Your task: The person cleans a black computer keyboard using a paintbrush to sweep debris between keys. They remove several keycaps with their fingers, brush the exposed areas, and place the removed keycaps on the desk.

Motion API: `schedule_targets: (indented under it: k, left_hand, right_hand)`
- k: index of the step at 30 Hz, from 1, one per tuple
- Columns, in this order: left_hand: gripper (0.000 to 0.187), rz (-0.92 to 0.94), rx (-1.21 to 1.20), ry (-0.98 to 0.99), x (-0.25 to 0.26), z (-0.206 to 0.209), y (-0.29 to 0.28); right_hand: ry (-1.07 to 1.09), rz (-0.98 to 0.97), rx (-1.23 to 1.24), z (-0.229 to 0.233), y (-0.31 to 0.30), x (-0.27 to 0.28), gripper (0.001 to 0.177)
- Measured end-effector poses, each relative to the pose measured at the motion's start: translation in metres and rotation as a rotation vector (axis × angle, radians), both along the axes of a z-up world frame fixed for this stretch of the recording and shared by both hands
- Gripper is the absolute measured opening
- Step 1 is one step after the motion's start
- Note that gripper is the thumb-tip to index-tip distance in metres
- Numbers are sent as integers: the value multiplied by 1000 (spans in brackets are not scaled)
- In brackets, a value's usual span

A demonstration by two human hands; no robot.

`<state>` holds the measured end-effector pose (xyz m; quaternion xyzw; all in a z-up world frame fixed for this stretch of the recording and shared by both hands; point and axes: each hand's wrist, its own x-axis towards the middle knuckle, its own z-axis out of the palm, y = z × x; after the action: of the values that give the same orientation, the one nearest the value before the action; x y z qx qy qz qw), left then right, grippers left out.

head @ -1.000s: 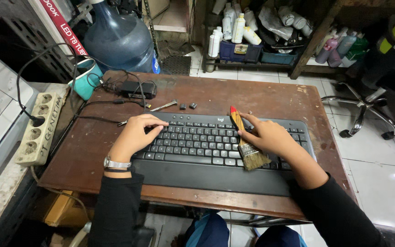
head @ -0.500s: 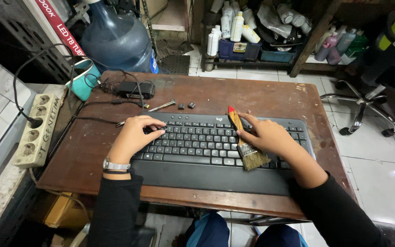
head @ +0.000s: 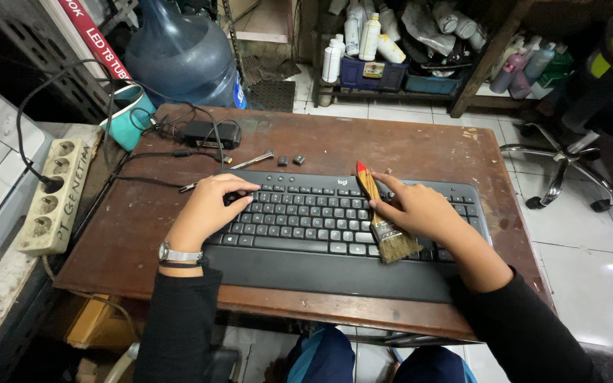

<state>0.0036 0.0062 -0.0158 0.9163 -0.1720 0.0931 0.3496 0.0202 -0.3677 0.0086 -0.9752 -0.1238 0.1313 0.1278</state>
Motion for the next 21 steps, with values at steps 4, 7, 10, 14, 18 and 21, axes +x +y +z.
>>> schedule_targets:
  k: [4, 7, 10, 14, 18, 21]
  left_hand:
    - [16, 5, 19, 6, 0, -2, 1]
    - [14, 13, 23, 18, -1, 0, 1]
    - [14, 14, 7, 35, 3, -5, 4]
    - [21, 16, -26, 80, 10, -14, 8]
    - [28, -25, -58, 126, 12, -13, 13]
    - [25, -134, 24, 95, 12, 6, 12]
  right_hand:
    - [5, -6, -6, 1, 1, 0, 62]
    - [9, -15, -7, 2, 2, -1, 62]
    - [14, -17, -9, 5, 3, -2, 62]
    - [6, -18, -18, 7, 4, -5, 62]
    - [20, -30, -13, 6, 5, -3, 64]
    - [16, -37, -43, 8, 8, -5, 62]
